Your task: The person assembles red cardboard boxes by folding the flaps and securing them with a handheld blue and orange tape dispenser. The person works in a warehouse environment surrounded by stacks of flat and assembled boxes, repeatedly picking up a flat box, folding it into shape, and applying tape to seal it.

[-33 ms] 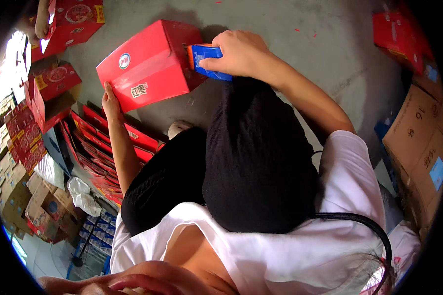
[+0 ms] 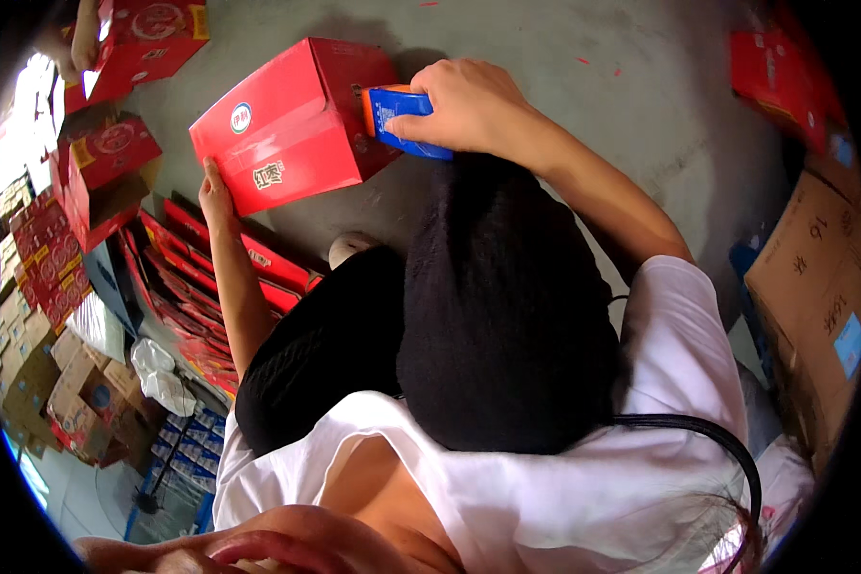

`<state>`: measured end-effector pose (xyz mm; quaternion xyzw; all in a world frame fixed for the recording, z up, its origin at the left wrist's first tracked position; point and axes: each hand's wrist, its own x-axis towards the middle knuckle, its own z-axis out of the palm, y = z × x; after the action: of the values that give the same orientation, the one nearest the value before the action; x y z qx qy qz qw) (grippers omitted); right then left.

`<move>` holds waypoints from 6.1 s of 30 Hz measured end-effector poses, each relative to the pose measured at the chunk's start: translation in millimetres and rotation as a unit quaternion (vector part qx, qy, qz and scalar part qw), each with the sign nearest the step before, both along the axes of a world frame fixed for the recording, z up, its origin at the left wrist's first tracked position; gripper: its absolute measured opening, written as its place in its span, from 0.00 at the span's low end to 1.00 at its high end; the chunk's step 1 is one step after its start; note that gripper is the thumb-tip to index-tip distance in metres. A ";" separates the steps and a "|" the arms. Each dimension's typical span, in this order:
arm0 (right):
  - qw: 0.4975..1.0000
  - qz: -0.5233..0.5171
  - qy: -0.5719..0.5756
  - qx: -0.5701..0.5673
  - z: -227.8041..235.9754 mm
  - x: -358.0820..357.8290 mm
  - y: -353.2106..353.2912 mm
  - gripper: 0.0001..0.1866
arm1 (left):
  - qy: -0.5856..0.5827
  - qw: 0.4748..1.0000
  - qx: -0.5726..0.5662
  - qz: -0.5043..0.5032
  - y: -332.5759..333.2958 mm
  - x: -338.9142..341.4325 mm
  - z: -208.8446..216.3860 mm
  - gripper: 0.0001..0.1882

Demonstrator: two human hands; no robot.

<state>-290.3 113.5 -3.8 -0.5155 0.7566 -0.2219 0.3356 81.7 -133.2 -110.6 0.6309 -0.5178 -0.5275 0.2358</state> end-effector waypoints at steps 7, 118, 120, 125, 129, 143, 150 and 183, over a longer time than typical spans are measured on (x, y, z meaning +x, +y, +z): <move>0.962 0.120 -0.077 -0.231 53.2 24.8 -36.5 0.22 | 0.086 0.993 -0.014 0.084 -25.2 53.1 52.4 0.26; 0.899 0.006 -0.430 -0.082 -5.2 74.7 -141.8 0.18 | -0.197 0.958 -0.210 -0.011 14.6 -21.9 21.7 0.58; 0.905 0.046 -0.414 -0.081 -0.2 73.4 -140.1 0.18 | -0.331 0.890 -0.313 -0.019 16.8 -28.8 21.8 0.53; 0.906 0.099 -0.412 -0.013 -14.8 69.5 -147.6 0.17 | -0.149 0.937 -0.315 0.005 23.7 -35.3 37.2 0.35; 0.908 0.110 -0.404 -0.008 -18.8 68.8 -143.1 0.18 | 0.260 0.947 0.191 0.014 38.7 -48.0 84.0 0.17; 0.912 0.167 -0.373 -0.030 -29.7 65.1 -155.2 0.16 | 0.289 0.919 0.268 -0.005 30.3 -30.8 88.6 0.23; 0.913 0.182 -0.365 0.010 -17.0 74.0 -160.8 0.16 | 0.366 0.884 0.279 0.081 27.1 -26.4 53.5 0.16; 0.959 0.140 -0.210 0.131 -11.6 -89.9 -66.3 0.21 | 0.080 0.990 0.018 0.111 0.2 -0.5 26.1 0.25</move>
<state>-380.2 47.2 -15.5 -0.5094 0.6122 -0.1745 0.5791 81.2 -133.0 -84.5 0.6441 -0.4146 -0.5560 0.3226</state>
